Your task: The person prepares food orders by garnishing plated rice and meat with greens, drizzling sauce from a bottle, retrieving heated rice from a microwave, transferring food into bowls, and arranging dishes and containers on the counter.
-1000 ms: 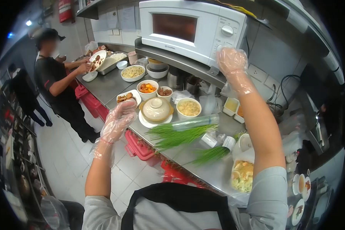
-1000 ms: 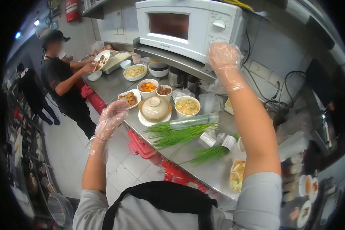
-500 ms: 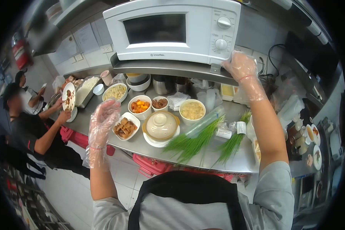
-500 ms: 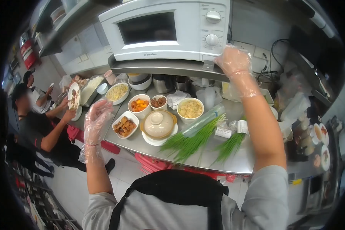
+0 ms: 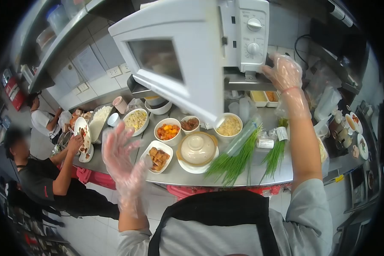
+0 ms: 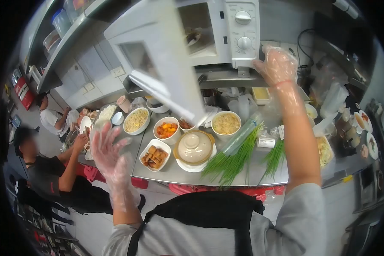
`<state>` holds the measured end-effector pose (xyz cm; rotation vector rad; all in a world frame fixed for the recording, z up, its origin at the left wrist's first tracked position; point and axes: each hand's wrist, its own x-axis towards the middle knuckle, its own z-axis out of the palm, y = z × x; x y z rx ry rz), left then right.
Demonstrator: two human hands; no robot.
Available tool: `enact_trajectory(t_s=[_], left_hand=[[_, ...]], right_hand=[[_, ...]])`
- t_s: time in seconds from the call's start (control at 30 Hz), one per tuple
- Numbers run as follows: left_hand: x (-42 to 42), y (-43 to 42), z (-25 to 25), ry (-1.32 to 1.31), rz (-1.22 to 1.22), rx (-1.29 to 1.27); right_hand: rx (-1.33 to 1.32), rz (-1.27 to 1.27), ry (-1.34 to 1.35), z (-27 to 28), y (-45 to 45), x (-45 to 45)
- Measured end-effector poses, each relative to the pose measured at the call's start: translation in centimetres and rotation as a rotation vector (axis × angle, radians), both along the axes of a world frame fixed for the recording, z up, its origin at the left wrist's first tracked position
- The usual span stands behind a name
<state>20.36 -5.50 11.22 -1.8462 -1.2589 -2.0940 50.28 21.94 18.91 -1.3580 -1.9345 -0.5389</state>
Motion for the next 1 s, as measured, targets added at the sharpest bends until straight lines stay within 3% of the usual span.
enact_trajectory(t_s=[0.1,0.2,0.23,0.33,0.5,0.6,1.0], left_hand=[[0.1,-1.4,-1.6,0.066,0.056,-0.015],[-0.8,-2.8,-3.5,0.022,0.072,-0.097],[-1.0,-2.6,-4.8,-0.04,0.071,-0.051],[-2.2,-4.0,-4.2,-0.025,0.477,-0.206],[-3.4,-5.4,-3.4,-0.17,0.662,-0.334],[-4.2,-5.7,-4.1,-0.168,0.598,-0.312],[-4.9,-5.6,-4.9,-0.066,0.578,-0.284]], right_hand=[[0.428,0.355,0.113,0.4,-1.3,-1.6],[0.46,0.6,0.105,1.0,-1.0,-7.2],[0.465,0.601,0.058,1.0,0.0,-9.3],[0.459,0.564,-0.064,1.6,4.7,-14.4],[0.251,0.421,-0.238,3.4,9.9,-18.2],[0.154,0.47,-0.13,2.9,11.1,-18.7],[0.16,0.519,-0.494,5.5,8.5,-19.1]])
